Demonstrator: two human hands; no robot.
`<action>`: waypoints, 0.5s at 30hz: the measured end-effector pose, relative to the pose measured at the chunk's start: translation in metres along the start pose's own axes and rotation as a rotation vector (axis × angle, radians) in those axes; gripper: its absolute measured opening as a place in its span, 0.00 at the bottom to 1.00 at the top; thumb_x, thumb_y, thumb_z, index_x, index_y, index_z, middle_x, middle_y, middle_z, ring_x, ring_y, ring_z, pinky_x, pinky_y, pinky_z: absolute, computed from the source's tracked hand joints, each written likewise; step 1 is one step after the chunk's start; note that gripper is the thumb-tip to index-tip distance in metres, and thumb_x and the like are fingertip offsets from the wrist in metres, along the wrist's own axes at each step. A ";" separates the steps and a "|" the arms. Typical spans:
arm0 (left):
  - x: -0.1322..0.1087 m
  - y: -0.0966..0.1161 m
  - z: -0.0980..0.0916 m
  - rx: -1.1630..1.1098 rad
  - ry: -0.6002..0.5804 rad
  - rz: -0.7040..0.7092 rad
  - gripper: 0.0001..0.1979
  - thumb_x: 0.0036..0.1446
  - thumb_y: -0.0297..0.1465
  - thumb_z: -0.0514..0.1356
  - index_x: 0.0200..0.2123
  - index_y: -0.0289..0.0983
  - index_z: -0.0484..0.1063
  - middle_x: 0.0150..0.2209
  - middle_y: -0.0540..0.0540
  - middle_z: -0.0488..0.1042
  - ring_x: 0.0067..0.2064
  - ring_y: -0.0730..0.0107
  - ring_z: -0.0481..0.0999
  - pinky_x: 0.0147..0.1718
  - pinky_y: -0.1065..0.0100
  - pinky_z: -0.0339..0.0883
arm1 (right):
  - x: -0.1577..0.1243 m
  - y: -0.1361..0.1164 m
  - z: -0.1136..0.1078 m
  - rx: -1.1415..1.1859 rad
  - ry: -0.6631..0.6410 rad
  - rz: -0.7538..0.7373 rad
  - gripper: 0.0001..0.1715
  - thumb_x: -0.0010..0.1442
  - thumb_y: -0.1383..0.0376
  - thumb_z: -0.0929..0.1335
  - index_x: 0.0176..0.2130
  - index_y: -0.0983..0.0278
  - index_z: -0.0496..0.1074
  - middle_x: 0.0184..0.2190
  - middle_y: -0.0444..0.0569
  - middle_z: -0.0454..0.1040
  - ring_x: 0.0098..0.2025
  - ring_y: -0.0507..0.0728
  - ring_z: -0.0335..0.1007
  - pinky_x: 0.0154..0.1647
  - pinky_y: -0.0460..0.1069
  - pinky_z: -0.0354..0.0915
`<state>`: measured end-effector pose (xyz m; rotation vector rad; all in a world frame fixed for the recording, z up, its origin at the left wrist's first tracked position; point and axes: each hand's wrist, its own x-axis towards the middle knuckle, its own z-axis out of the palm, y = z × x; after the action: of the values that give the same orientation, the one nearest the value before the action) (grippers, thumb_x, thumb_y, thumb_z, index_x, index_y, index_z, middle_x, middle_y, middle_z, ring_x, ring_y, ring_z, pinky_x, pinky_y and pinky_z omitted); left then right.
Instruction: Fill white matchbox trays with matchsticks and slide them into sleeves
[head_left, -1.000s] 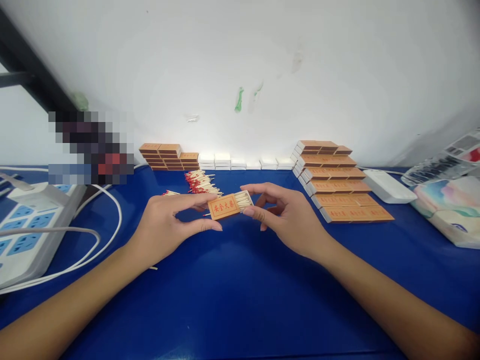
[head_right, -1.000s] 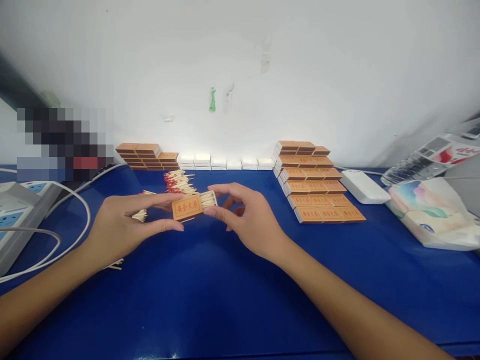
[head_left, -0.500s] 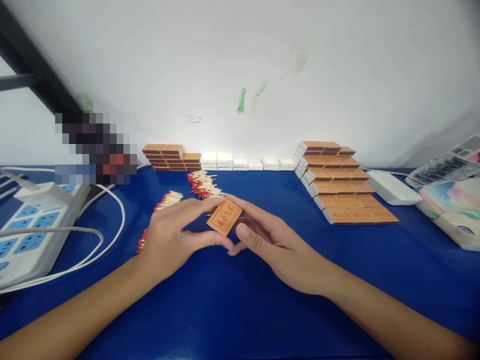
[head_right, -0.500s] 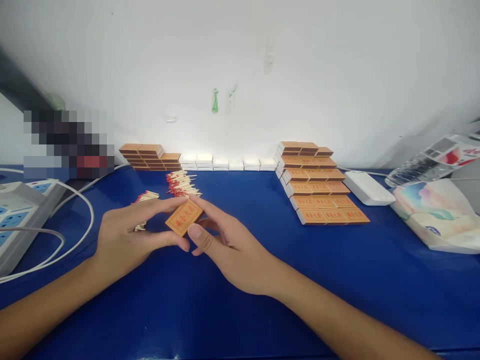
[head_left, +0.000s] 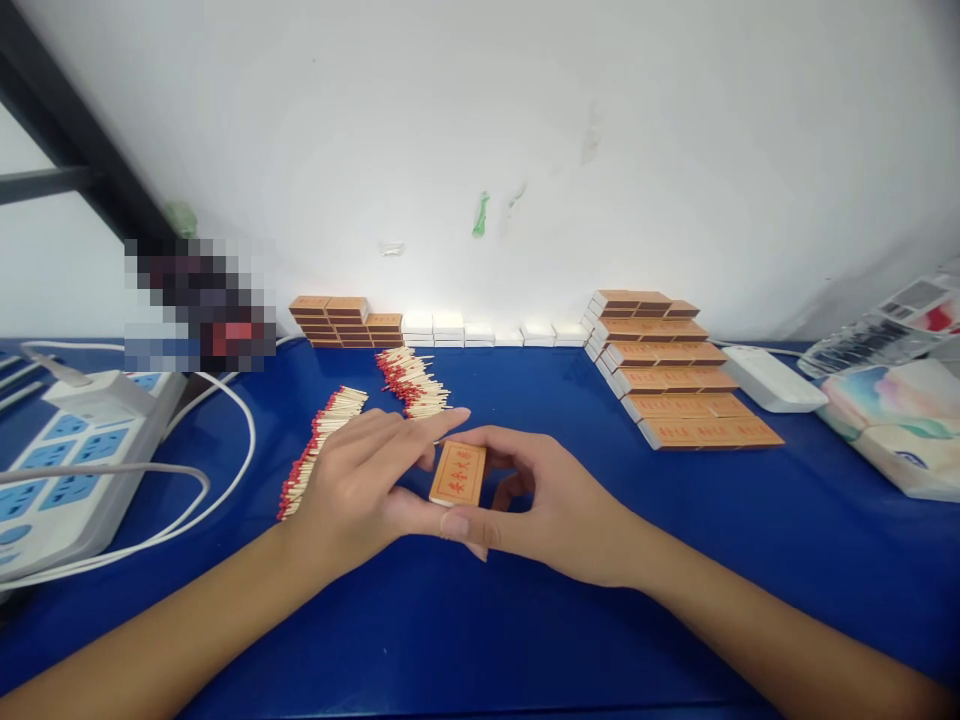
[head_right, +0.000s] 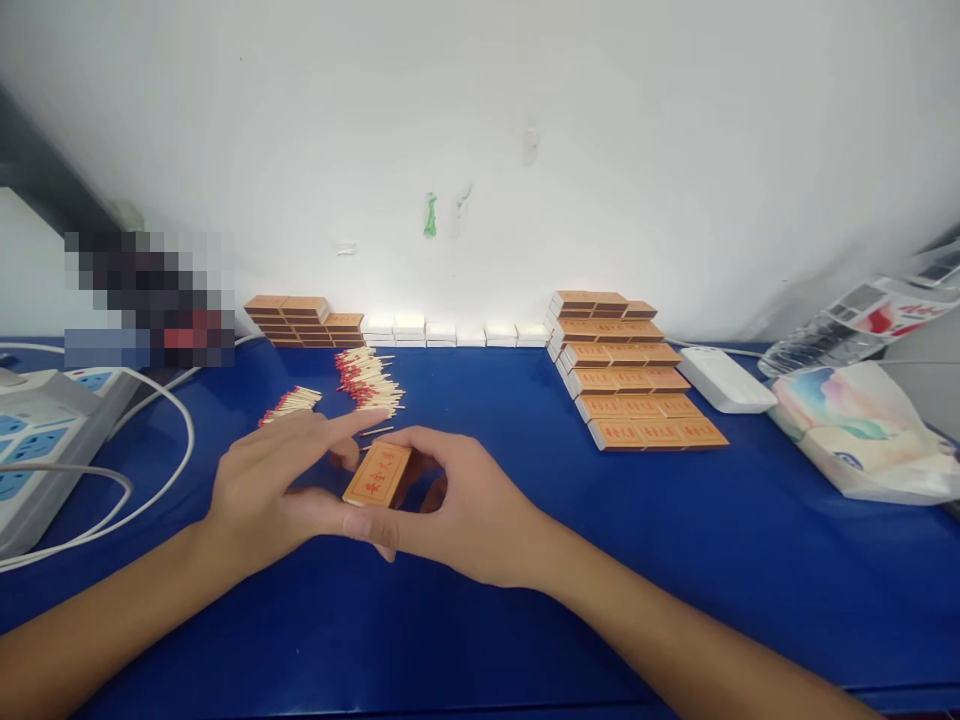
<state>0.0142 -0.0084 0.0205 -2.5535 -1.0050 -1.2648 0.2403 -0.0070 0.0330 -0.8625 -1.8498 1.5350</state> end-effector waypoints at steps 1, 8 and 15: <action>0.000 0.001 0.000 0.013 -0.001 0.020 0.34 0.58 0.54 0.69 0.61 0.40 0.73 0.31 0.53 0.80 0.30 0.71 0.78 0.34 0.66 0.70 | 0.000 -0.001 0.000 -0.021 0.008 -0.002 0.23 0.61 0.52 0.78 0.53 0.57 0.78 0.34 0.43 0.81 0.35 0.56 0.79 0.36 0.51 0.76; 0.009 0.003 -0.005 0.076 -0.004 0.054 0.40 0.52 0.57 0.69 0.59 0.36 0.73 0.32 0.50 0.81 0.32 0.68 0.81 0.36 0.66 0.72 | 0.005 0.007 -0.010 -0.330 0.211 -0.074 0.26 0.61 0.49 0.77 0.54 0.57 0.77 0.41 0.45 0.84 0.33 0.55 0.77 0.33 0.51 0.75; 0.008 0.001 -0.008 0.137 0.011 0.136 0.35 0.56 0.53 0.69 0.58 0.35 0.73 0.29 0.52 0.77 0.30 0.70 0.78 0.33 0.67 0.72 | 0.005 -0.013 -0.100 -0.875 0.752 -0.233 0.26 0.61 0.45 0.76 0.49 0.60 0.79 0.41 0.53 0.84 0.32 0.59 0.78 0.36 0.55 0.72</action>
<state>0.0129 -0.0081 0.0312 -2.4618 -0.8667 -1.1320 0.3130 0.0557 0.0633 -1.2958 -1.8751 0.1153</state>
